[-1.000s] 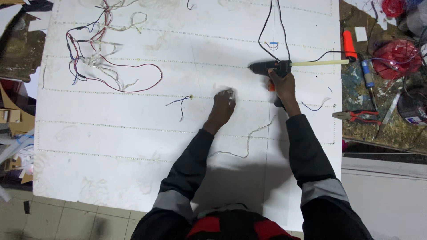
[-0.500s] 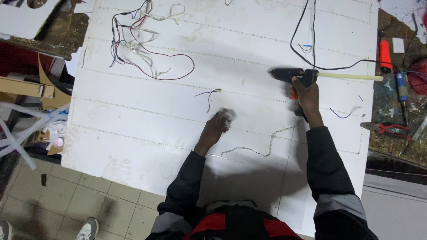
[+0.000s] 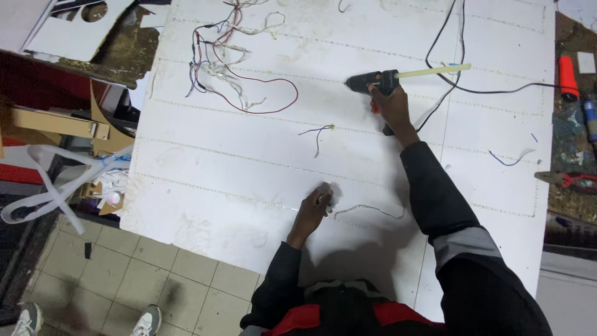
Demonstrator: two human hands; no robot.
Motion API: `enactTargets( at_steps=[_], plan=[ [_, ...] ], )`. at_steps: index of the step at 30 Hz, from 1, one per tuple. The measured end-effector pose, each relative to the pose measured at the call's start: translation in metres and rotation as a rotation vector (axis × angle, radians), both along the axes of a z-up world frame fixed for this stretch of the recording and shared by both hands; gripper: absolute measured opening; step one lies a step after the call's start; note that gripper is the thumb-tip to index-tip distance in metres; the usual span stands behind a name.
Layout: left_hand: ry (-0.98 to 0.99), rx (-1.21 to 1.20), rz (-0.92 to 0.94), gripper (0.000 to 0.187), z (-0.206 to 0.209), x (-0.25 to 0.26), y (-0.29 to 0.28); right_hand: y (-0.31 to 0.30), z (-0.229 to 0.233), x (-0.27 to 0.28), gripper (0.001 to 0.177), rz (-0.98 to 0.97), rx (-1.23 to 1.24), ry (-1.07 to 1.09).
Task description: The person uses a hot glue gun to apply adhesive along a white board and secures wires in place. They repeatedly apply glue and press the wires down, working across the board surface.
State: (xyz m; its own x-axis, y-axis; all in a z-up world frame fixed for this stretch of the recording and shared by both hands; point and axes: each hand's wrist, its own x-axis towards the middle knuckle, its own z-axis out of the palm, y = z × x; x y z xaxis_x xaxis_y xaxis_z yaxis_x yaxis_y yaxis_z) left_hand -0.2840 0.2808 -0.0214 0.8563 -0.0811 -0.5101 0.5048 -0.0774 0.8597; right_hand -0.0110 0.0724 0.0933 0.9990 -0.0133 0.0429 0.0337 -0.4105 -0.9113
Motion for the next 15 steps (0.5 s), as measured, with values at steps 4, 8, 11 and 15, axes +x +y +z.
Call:
enactTargets(
  at_steps=[4, 8, 11, 15],
  plan=[
    [-0.014, 0.039, 0.067, 0.05, 0.026, 0.009, 0.013, 0.015, -0.009, 0.011, 0.028, -0.014, -0.004, 0.062],
    [-0.071, 0.058, 0.176, 0.049, 0.02, 0.017, 0.022, 0.018, -0.015, 0.003, 0.029, -0.028, 0.037, 0.056],
    [-0.089, 0.057, 0.229, 0.047, 0.019, 0.027, 0.026, 0.025, -0.014, 0.011, 0.035, -0.085, -0.031, 0.066],
    [-0.083, 0.06, 0.244, 0.047, 0.015, 0.022, 0.028, 0.027, -0.007, 0.004, 0.033, -0.159, -0.056, 0.029]
  ],
)
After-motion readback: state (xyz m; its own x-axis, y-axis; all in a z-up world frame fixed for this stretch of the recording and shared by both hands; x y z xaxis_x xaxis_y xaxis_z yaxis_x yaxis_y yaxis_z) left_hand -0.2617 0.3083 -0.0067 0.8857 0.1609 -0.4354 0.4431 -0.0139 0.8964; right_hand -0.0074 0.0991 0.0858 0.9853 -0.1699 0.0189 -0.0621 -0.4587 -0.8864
